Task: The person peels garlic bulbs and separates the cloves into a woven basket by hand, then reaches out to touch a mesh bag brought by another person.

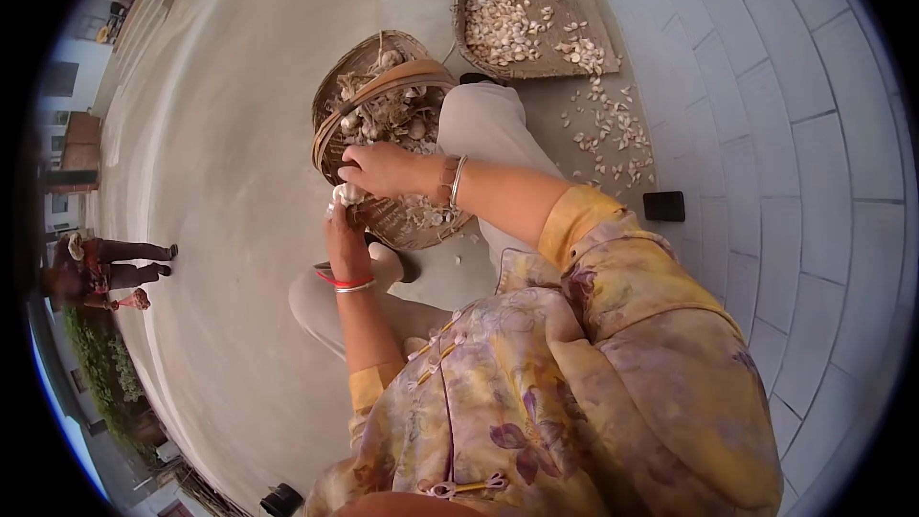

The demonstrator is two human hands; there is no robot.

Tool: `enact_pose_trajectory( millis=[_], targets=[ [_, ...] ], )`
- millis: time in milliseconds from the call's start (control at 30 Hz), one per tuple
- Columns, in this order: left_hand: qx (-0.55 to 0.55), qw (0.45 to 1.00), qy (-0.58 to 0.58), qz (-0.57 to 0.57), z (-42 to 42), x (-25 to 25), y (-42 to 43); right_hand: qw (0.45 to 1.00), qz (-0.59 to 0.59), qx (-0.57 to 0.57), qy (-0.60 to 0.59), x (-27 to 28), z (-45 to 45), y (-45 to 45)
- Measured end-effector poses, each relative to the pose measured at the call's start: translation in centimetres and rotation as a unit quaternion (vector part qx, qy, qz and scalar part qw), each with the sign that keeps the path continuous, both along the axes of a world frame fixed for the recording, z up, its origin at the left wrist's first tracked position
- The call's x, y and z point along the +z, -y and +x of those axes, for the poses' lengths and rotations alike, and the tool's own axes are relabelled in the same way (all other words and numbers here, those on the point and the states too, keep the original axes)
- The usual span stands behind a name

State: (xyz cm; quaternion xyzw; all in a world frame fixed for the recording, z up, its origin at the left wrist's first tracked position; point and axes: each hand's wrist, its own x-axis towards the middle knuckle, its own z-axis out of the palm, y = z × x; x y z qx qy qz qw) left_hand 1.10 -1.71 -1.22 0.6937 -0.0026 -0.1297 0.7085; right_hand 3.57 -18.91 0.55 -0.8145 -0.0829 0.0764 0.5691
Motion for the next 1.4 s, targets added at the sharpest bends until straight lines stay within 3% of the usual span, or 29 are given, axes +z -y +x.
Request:
enact_pose_trajectory(
  millis=[33,100,133,200,233,267,333,367,433,467,533,600,667,733,800,867,967,1033,1067,1133,1200,1233,1267,1300,1333,1367,1400],
  targets=[
    [0.015,0.999,-0.033,-0.019,0.2,0.0,-0.2,0.982,-0.039,-0.094,0.156,-1.4,0.8,0.8],
    [-0.013,0.999,-0.013,-0.028,0.2,0.3,-0.5,0.975,0.065,-0.186,0.101,2.3,0.2,5.2],
    [-0.033,0.999,0.007,-0.036,0.1,0.6,-0.8,0.954,0.066,-0.248,0.155,1.6,0.9,7.7],
    [-0.063,0.998,0.006,0.006,-0.7,2.5,-1.0,0.909,0.13,-0.377,0.12,2.4,-0.9,12.9],
    [-0.006,0.996,-0.05,-0.075,-1.0,3.3,-0.6,0.871,0.274,-0.396,0.097,1.4,-1.8,15.4],
    [0.051,0.981,-0.106,-0.155,-1.4,3.7,-0.6,0.847,0.285,-0.441,0.08,-0.2,-2.5,17.7],
    [-0.025,0.998,-0.019,-0.05,-1.9,2.1,-1.9,0.812,0.276,-0.515,0.002,-4.8,-4.3,22.0],
    [0.0,0.992,-0.059,-0.11,-2.4,2.4,-1.6,0.782,0.324,-0.531,-0.037,-7.9,-5.1,23.9],
    [0.026,0.98,-0.101,-0.169,-3.4,2.5,-1.8,0.769,0.3,-0.553,-0.112,-10.4,-8.0,25.1],
    [-0.002,0.988,-0.084,-0.133,-3.8,2.4,-2.0,0.769,0.3,-0.553,-0.111,-12.0,-9.0,25.7],
    [-0.03,0.993,-0.065,-0.095,-4.0,1.9,-2.3,0.708,0.374,-0.575,-0.168,-15.0,-10.4,26.4],
    [0.002,0.959,-0.153,-0.237,-4.2,1.5,-2.4,0.705,0.374,-0.577,-0.173,-16.1,-11.2,26.6],
    [-0.007,0.959,-0.141,-0.247,-4.6,1.4,-2.5,0.704,0.374,-0.578,-0.176,-17.1,-11.7,26.7],
    [-0.028,0.987,-0.097,-0.126,-5.3,0.8,-2.5,0.693,0.39,-0.582,-0.171,-17.7,-11.6,27.0],
    [-0.011,0.976,-0.106,-0.19,-5.8,0.4,-2.3,0.696,0.407,-0.572,-0.153,-18.2,-11.9,27.4],
    [-0.078,0.992,-0.013,0.096,-5.3,0.6,-2.1,0.697,0.439,-0.555,-0.117,-19.0,-12.0,27.9],
    [0.021,0.974,-0.139,-0.175,-4.9,-2.3,-1.9,0.752,0.398,-0.513,-0.115,-23.5,-12.0,31.2],
    [0.02,0.967,-0.169,-0.19,-4.7,-1.4,-1.4,0.812,0.309,-0.481,-0.117,-28.9,-11.0,35.2],
    [0.02,0.963,-0.192,-0.186,-4.7,-1.3,-1.0,0.698,0.422,-0.555,-0.161,-23.6,-10.4,32.2],
    [0.012,0.969,-0.187,-0.159,-4.8,-1.4,-1.1,0.641,0.489,-0.555,-0.205,-22.3,-10.1,32.1],
    [0.003,0.971,-0.176,-0.16,-4.5,-2.1,-1.4,0.659,0.483,-0.542,-0.199,-23.5,-9.9,32.3],
    [-0.01,0.971,-0.181,-0.158,-4.6,-2.7,-1.7,0.706,0.438,-0.527,-0.178,-22.5,-9.4,31.8],
    [-0.007,0.971,-0.18,-0.158,-4.6,-2.7,-1.7,0.863,0.191,-0.455,-0.107,-21.7,-9.2,31.2],
    [-0.002,0.973,-0.168,-0.156,-4.6,-2.6,-1.9,0.912,0.022,-0.409,-0.029,-20.6,-8.6,30.7],
    [0.003,0.975,-0.159,-0.155,-5.1,-2.6,-1.9,0.916,0.049,-0.397,-0.017,-18.8,-7.4,30.2],
    [-0.002,0.978,-0.154,-0.138,-5.2,-1.9,-2.0,0.833,0.323,-0.445,-0.065,-16.8,-5.3,29.4],
    [-0.006,0.978,-0.156,-0.138,-5.4,-2.0,-2.0,0.653,0.562,-0.503,-0.074,-14.7,-3.2,28.6]
  ],
)
